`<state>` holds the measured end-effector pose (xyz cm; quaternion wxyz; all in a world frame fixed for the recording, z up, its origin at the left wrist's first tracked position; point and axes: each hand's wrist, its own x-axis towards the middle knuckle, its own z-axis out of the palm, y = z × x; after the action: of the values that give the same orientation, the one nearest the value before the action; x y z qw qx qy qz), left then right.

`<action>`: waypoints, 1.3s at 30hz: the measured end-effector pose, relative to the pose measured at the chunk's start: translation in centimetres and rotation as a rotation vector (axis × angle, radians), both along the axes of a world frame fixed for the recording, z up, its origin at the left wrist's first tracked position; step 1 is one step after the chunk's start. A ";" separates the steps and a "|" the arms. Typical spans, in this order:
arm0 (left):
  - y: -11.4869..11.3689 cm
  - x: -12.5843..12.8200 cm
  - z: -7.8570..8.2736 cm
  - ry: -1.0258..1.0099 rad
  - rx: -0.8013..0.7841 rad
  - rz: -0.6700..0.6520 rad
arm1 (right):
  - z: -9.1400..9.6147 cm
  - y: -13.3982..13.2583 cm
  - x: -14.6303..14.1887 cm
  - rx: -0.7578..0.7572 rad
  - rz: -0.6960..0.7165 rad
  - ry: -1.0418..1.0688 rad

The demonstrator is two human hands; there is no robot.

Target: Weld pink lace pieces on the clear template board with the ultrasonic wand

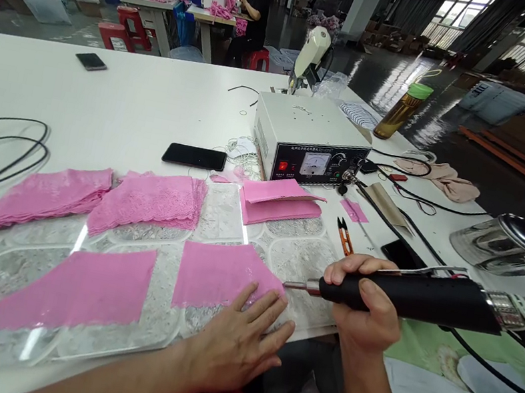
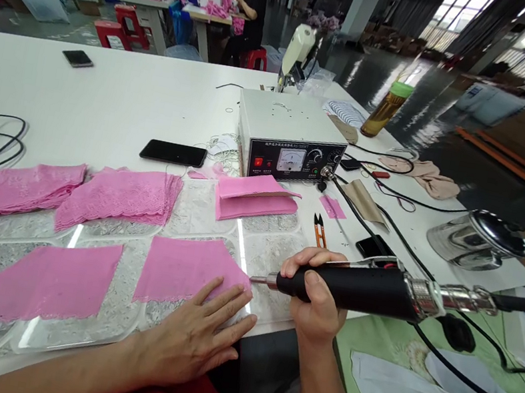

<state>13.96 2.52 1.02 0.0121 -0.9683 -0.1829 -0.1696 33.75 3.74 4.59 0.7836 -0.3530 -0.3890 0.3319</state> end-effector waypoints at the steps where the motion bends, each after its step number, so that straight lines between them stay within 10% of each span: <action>1: 0.0 0.0 0.1 0.006 -0.001 -0.001 | 0.1 0.0 0.0 -0.001 0.003 -0.005; 39: -0.2 -0.1 0.1 -0.002 -0.098 -0.023 | 0.6 2.9 -3.0 0.035 0.070 -0.109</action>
<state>13.86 2.32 1.08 -0.0375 -0.9697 -0.1797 -0.1615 30.70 6.59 5.21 0.7551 -0.3427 -0.4490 0.3327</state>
